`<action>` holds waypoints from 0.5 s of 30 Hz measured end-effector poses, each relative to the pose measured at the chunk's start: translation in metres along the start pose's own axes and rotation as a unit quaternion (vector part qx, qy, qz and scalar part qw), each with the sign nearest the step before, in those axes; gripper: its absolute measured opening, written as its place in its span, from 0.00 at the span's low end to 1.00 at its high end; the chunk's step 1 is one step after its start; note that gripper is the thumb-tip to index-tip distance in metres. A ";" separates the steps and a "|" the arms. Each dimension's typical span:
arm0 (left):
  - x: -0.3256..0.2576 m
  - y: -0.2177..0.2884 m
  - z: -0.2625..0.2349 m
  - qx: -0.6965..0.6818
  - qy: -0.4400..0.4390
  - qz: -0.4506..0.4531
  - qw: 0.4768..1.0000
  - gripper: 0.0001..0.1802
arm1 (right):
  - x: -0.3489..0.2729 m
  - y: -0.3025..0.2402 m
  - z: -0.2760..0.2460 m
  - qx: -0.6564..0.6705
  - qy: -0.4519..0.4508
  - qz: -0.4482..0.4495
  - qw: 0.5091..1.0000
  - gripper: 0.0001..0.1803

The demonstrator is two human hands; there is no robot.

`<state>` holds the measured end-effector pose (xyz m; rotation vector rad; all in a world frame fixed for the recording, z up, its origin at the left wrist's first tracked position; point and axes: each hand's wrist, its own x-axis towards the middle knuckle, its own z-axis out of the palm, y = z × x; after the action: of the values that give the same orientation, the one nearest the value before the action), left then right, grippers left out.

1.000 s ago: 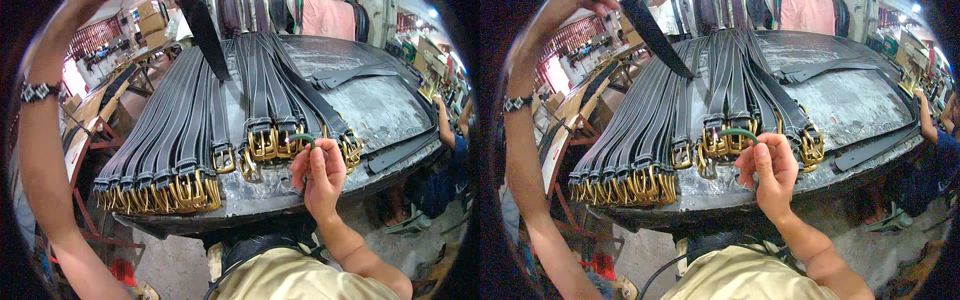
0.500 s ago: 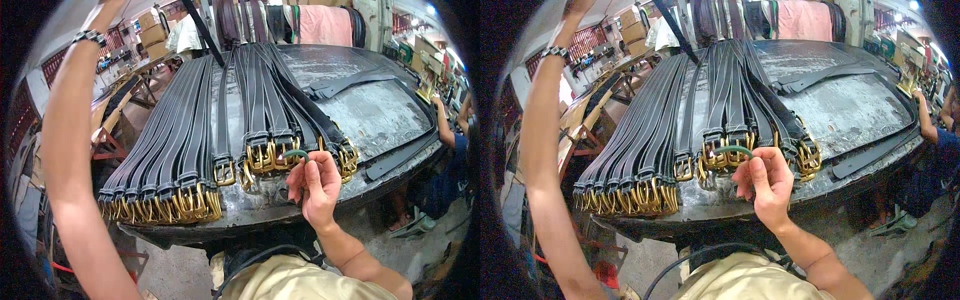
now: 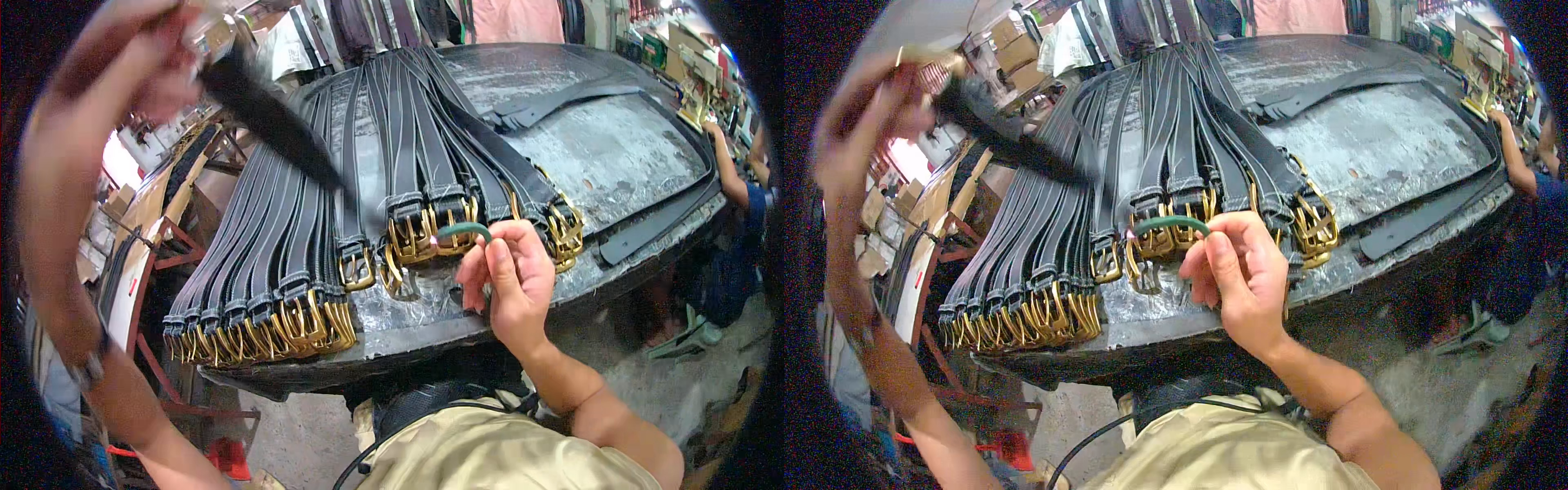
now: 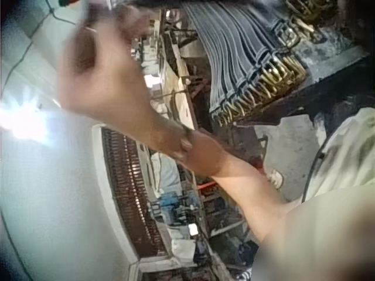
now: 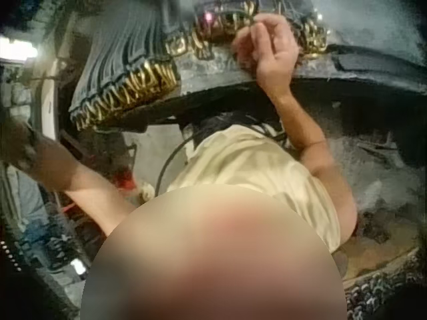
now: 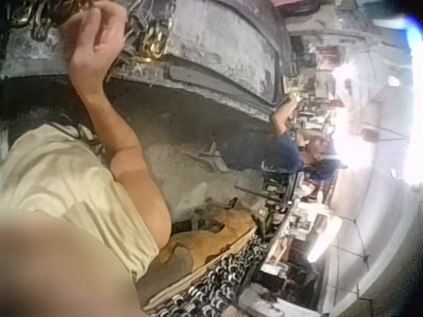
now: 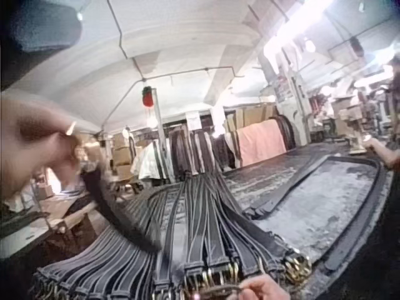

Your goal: Assemble and finish leather belts by stitching loops and attaching buckles.

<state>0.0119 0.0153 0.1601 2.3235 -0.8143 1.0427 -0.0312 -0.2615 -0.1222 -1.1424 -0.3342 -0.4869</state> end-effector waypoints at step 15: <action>-0.095 0.021 -0.003 0.090 0.179 0.026 0.979 0.13 | 0.003 -0.001 0.011 0.017 -0.038 -0.006 0.999 0.09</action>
<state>-0.0550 0.0330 0.0919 2.1676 -0.6649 1.5572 -0.0293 -0.2522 -0.1152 -1.1286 -0.4142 -0.4478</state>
